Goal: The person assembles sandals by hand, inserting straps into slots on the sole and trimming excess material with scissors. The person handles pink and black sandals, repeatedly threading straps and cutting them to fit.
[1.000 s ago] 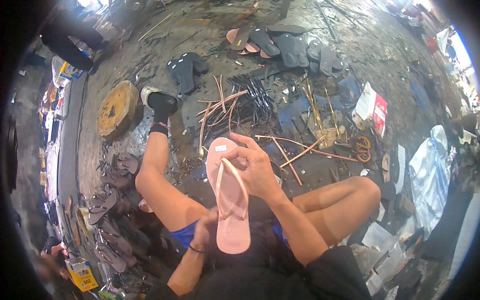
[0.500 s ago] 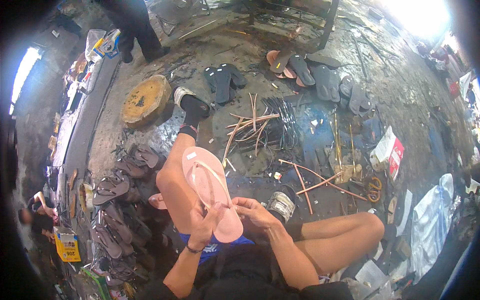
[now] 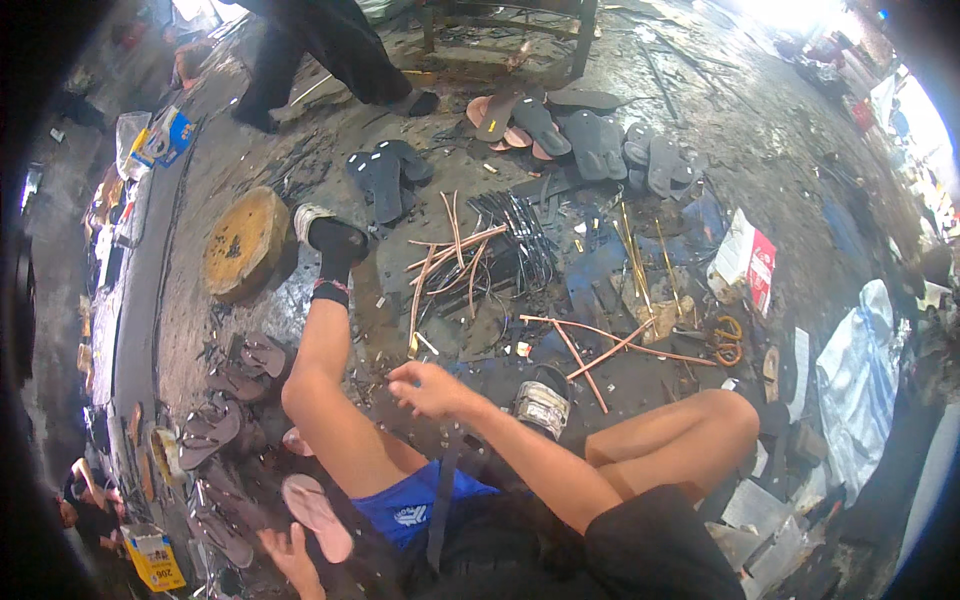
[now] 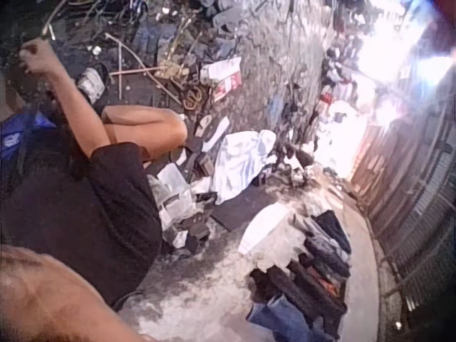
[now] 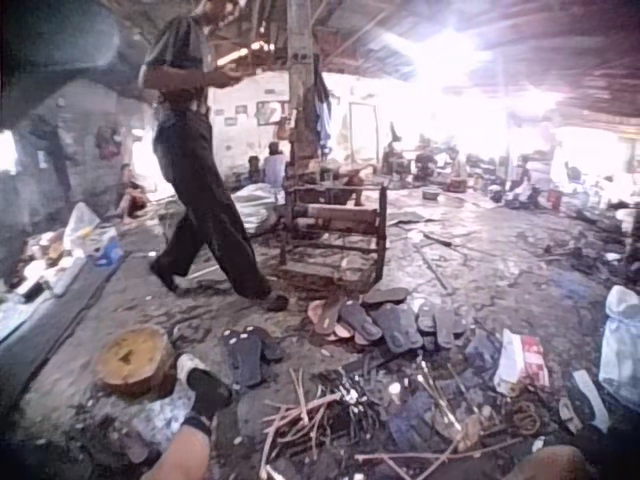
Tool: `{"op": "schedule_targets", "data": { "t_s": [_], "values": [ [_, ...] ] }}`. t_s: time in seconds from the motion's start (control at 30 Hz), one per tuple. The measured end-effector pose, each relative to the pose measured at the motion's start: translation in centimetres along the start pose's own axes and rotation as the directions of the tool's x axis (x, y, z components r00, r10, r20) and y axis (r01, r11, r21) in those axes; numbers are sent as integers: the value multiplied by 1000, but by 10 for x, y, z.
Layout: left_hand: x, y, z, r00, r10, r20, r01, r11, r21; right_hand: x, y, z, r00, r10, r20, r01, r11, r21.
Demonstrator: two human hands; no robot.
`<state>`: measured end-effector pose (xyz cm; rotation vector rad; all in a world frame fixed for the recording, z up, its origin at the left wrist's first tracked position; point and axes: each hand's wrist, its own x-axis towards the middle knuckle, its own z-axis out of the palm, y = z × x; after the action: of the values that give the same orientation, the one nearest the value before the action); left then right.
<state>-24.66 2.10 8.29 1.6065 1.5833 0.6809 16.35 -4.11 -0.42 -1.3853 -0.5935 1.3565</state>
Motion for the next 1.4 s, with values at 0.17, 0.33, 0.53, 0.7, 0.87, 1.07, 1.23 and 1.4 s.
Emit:
{"op": "schedule_targets", "data": {
  "t_s": [0.17,0.33,0.53,0.7,0.87,1.07,1.23,1.4],
  "values": [
    [51,116,86,909,406,-99,-416,899,-134,45,33,-110,899,-133,-418,7,957,-289],
    [146,213,293,766,529,365,-426,843,-328,72,22,-239,574,-454,-681,-205,726,-656],
    [309,227,523,813,450,369,-517,850,101,123,4,-311,617,-487,-618,-359,524,-772],
    [354,239,604,952,45,303,-214,806,551,255,-40,-292,654,-690,-309,55,451,-891],
    [410,182,602,893,449,32,-450,892,48,377,-71,-265,698,-672,-248,82,420,-904],
    [429,251,612,920,386,71,-392,900,192,352,-45,-286,616,-486,-620,266,869,-417],
    [437,261,639,987,22,158,-98,868,487,214,-77,-248,903,-68,-423,343,707,619],
    [417,275,649,952,-27,306,-143,842,520,108,-44,-170,742,-306,-597,233,952,-199]
  ]
}}
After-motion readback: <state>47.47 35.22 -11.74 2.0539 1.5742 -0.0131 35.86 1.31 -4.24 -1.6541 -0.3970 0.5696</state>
